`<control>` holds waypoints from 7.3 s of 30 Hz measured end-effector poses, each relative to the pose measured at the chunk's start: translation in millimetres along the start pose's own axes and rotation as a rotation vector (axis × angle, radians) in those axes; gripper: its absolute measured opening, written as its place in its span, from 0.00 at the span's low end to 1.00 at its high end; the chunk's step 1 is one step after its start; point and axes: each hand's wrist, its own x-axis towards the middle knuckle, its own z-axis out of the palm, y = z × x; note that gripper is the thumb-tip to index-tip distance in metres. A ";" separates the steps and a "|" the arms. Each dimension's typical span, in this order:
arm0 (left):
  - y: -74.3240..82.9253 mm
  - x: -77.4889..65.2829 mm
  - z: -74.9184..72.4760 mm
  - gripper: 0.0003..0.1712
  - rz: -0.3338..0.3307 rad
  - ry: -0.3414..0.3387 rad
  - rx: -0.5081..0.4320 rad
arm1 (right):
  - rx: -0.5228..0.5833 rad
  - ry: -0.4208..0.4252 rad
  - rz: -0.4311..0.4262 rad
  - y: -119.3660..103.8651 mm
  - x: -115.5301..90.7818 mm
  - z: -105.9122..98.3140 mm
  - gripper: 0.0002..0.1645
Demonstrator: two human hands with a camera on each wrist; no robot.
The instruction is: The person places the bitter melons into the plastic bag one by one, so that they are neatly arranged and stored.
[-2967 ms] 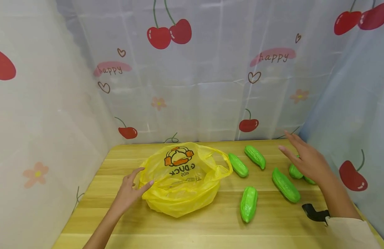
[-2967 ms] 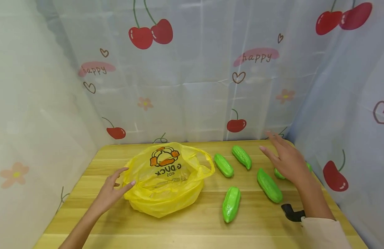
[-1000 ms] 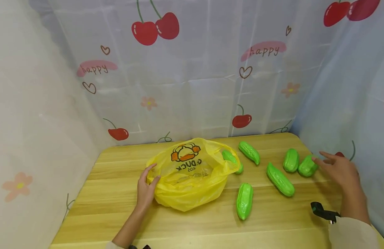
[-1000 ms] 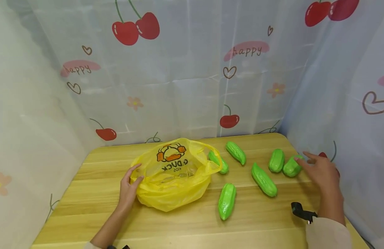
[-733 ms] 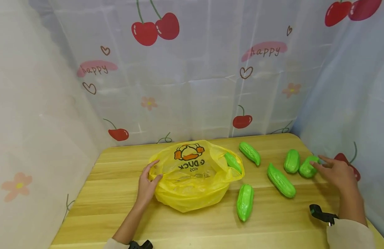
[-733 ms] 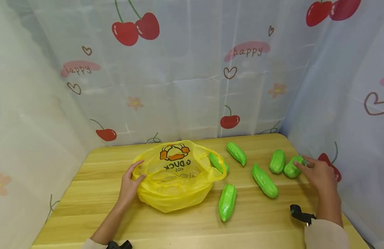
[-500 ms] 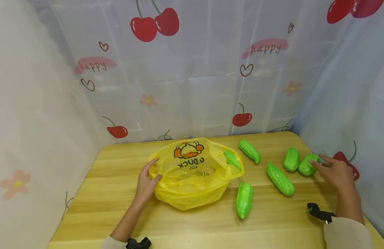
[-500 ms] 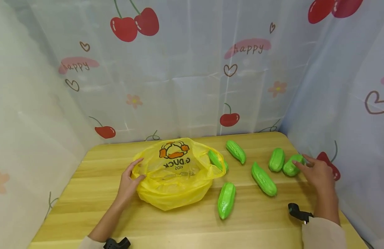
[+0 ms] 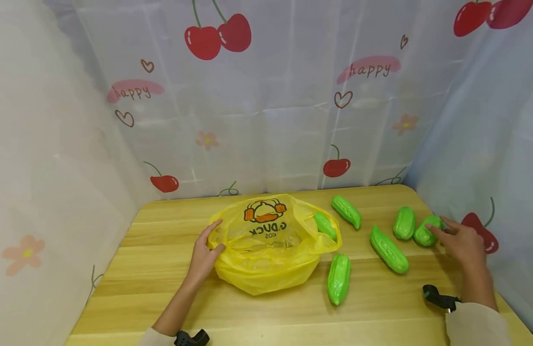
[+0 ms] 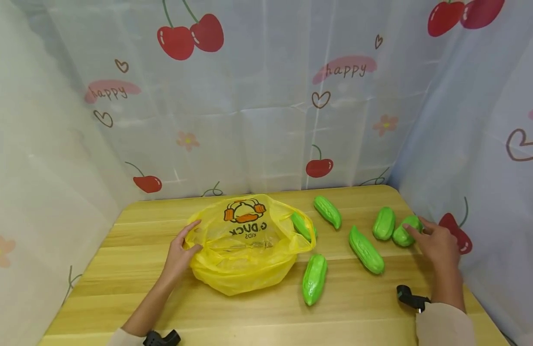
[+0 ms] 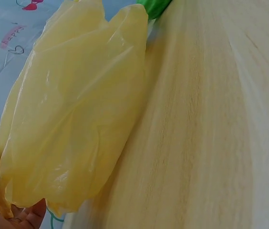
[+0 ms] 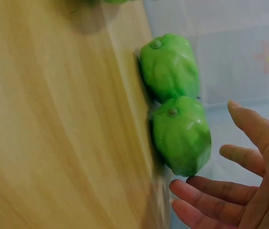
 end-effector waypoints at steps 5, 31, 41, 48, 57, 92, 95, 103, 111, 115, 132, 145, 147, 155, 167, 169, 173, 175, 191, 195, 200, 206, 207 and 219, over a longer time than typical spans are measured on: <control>-1.2 -0.7 0.2 0.38 -0.014 -0.004 -0.010 | -0.018 -0.011 0.015 1.2 1.8 5.1 0.51; -44.2 10.5 2.6 0.38 0.025 -0.004 0.008 | -0.063 -0.031 -0.055 -2.4 6.3 10.1 0.45; -41.0 13.5 2.5 0.43 -0.002 -0.012 0.035 | -0.052 -0.044 -0.031 -4.9 7.0 8.5 0.47; -42.6 15.2 0.9 0.46 -0.001 -0.005 0.059 | -0.001 -0.057 0.005 -3.4 5.2 7.4 0.45; -43.3 15.4 -0.3 0.47 0.005 -0.013 0.070 | 0.030 -0.069 -0.012 1.2 7.1 8.7 0.45; -43.9 16.1 0.7 0.45 0.016 -0.025 0.066 | 0.238 -0.020 -0.159 -65.0 -12.9 -24.3 0.46; -43.8 14.6 -0.2 0.46 0.018 -0.024 0.067 | 0.211 -0.006 -0.173 -74.7 -16.7 -24.8 0.45; -41.2 11.6 -2.8 0.45 0.011 -0.027 0.057 | 0.198 0.028 -0.248 -100.8 -29.4 -21.4 0.43; -37.5 13.4 -0.7 0.46 0.026 -0.020 0.063 | 0.209 -0.039 -0.259 -123.0 -34.7 -19.1 0.44; -39.0 13.9 2.9 0.46 0.030 -0.034 0.058 | 0.231 -0.038 -0.302 -129.9 -39.3 -13.7 0.43; -35.5 12.1 4.3 0.46 0.006 -0.027 0.066 | 0.215 -0.009 -0.462 -176.1 -62.9 0.4 0.39; -37.4 7.3 6.7 0.46 -0.034 -0.031 0.086 | 0.325 -0.070 -0.580 -216.1 -92.1 12.8 0.38; -36.5 7.2 5.4 0.46 -0.036 -0.029 0.092 | 0.355 -0.085 -0.600 -222.1 -95.0 16.3 0.38; -33.1 14.4 6.7 0.47 -0.003 -0.036 0.086 | 0.406 -0.140 -0.652 -242.8 -106.1 32.9 0.37; -33.2 10.7 4.3 0.47 0.000 -0.014 0.071 | 0.470 -0.301 -0.670 -272.7 -119.9 69.2 0.35; -33.7 10.8 4.9 0.47 -0.002 -0.017 0.064 | 0.461 -0.312 -0.669 -277.7 -122.0 74.7 0.35; -35.0 9.8 6.4 0.47 -0.011 -0.015 0.061 | 0.450 -0.332 -0.672 -288.7 -126.3 88.6 0.36; -35.7 9.1 6.9 0.47 -0.015 -0.001 0.061 | 0.453 -0.344 -0.681 -294.6 -127.7 96.5 0.36; -34.3 10.3 10.0 0.46 0.011 0.004 0.087 | 0.460 -0.353 -0.639 -321.6 -132.0 145.5 0.35; -33.1 9.5 10.9 0.46 0.011 0.000 0.092 | 0.491 -0.356 -0.610 -325.1 -132.0 158.0 0.35; -32.8 8.7 9.7 0.46 -0.004 0.010 0.102 | 0.536 -0.373 -0.603 -332.7 -129.6 174.9 0.34; -35.3 8.9 9.4 0.46 0.002 0.003 0.085 | 0.567 -0.398 -0.582 -337.8 -126.6 193.1 0.34; -35.9 8.9 9.6 0.46 0.004 0.002 0.084 | 0.568 -0.400 -0.576 -338.2 -126.4 195.6 0.34; -35.7 9.1 8.9 0.45 0.004 -0.002 0.102 | 0.568 -0.398 -0.565 -337.6 -125.0 219.1 0.36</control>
